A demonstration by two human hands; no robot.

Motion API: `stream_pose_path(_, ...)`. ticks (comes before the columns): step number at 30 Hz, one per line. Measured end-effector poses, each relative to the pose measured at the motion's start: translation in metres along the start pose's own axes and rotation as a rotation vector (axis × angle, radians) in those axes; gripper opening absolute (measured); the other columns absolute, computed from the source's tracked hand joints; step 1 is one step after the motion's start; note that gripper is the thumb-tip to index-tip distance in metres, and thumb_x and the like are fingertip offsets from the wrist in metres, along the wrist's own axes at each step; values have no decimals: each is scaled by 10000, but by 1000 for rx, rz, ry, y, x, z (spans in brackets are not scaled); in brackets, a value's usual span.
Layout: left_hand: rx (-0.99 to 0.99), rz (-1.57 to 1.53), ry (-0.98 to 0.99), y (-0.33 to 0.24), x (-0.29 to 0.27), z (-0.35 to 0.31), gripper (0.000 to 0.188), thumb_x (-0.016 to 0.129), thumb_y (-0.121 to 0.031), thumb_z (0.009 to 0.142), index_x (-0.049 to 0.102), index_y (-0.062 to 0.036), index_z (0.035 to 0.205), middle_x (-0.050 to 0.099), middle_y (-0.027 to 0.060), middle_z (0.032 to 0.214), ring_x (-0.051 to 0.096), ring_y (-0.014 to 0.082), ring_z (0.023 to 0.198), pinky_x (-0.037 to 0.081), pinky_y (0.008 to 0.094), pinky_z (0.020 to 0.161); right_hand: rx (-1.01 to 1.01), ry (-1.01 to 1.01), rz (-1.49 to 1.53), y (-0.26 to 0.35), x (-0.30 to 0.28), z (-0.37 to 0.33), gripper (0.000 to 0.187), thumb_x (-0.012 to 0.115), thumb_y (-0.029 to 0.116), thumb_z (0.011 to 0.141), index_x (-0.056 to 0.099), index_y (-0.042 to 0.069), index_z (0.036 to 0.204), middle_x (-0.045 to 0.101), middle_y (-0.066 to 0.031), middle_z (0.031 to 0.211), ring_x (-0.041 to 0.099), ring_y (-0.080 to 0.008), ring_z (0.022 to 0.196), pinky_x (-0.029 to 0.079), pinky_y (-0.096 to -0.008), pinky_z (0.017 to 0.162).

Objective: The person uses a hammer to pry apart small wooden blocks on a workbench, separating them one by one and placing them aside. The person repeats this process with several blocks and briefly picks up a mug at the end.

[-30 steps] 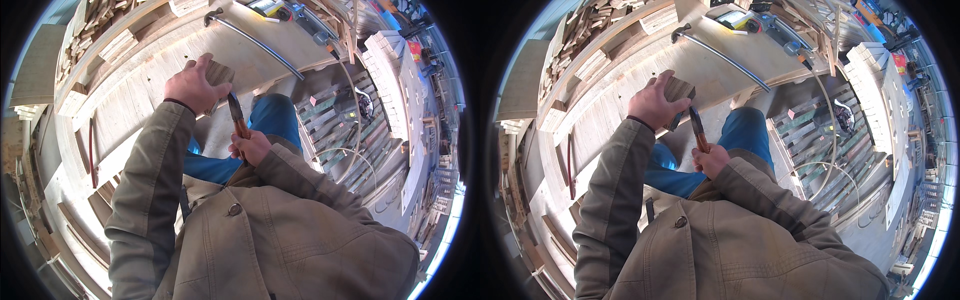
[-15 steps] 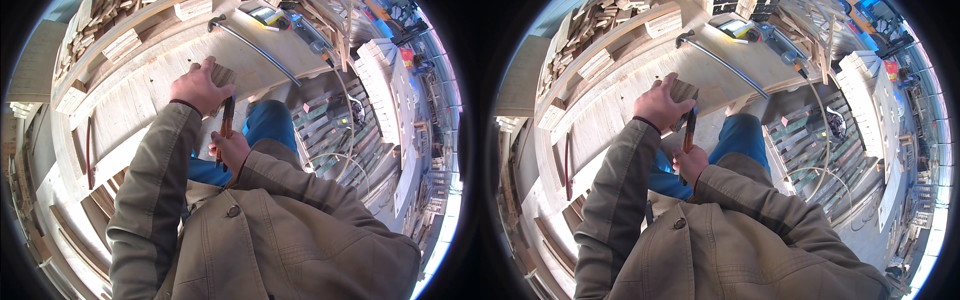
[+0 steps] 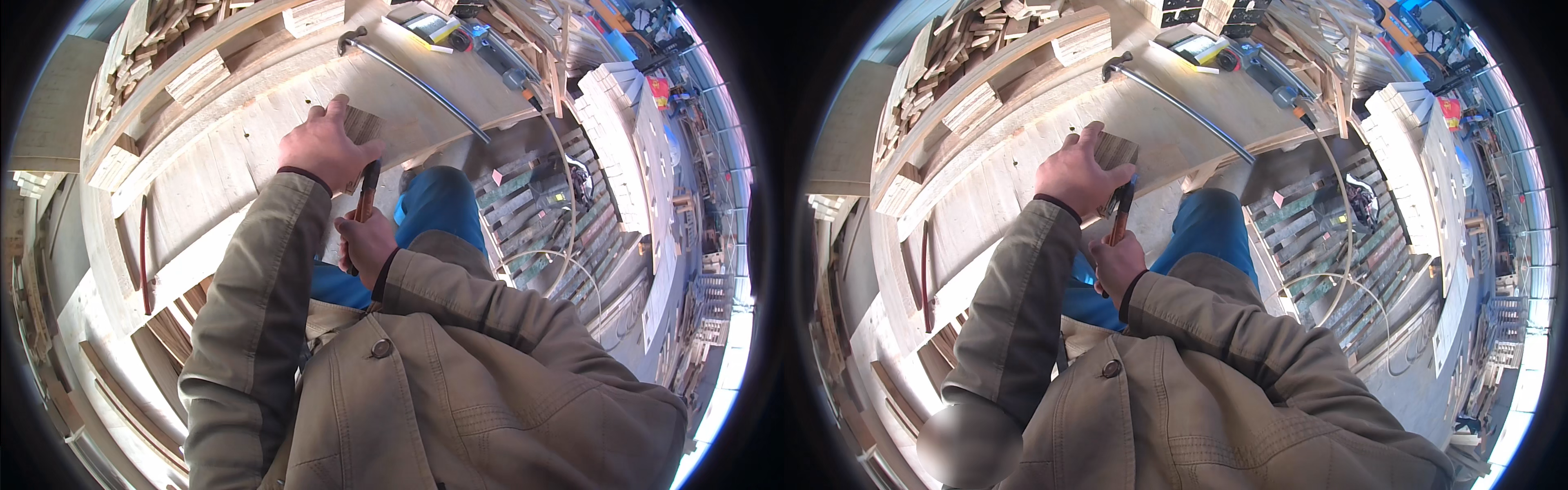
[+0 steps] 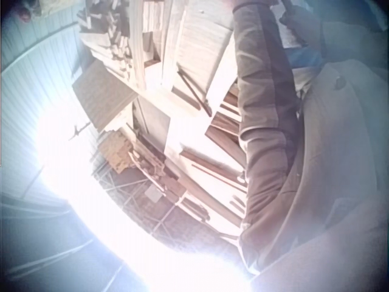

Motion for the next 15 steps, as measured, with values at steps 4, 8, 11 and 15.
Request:
stream_pose_path(4, -36, -2, -18, 4, -1, 0, 934, 800, -563, 823, 498, -93, 1571, 659, 228, 1368, 723, 390, 1179, 571, 464, 1032, -14, 31, 8, 2, -6, 4, 253, 649, 42, 939, 470, 64, 1116, 476, -48, 795, 517, -161, 590, 423, -370, 465)
stream_pose_path(8, -33, 2, -38, 6, -2, 1, 932, 806, -563, 820, 509, -80, 1559, 669, 235, 1350, 720, 394, 1181, 572, 463, 1031, -39, 38, -49, 1, -20, 11, 261, 655, 43, 872, 512, 38, 1090, 529, -73, 768, 548, -191, 541, 455, -388, 425)
stream_pose_path(11, -17, 4, -47, 5, -1, 2, 924, 811, -560, 814, 522, -83, 1551, 676, 228, 1347, 719, 392, 1182, 573, 465, 1028, -58, 44, -207, 5, -40, 20, 247, 662, 44, 856, 553, 40, 1078, 554, -83, 772, 573, -205, 559, 452, -396, 448)
stream_pose_path(15, 22, 22, -48, 3, 3, 3, 909, 820, -547, 803, 537, -97, 1541, 682, 215, 1350, 719, 388, 1183, 573, 471, 1026, -45, 96, -259, -6, -63, 25, 249, 689, 64, 830, 591, 36, 1056, 621, -121, 820, 644, -249, 688, 512, -414, 603)
Point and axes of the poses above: each hand's wrist, its own z-axis towards the middle knuckle, its own x-axis out of the palm, y = z × x, the point moved 9 cm from there along z, towards the middle knuckle
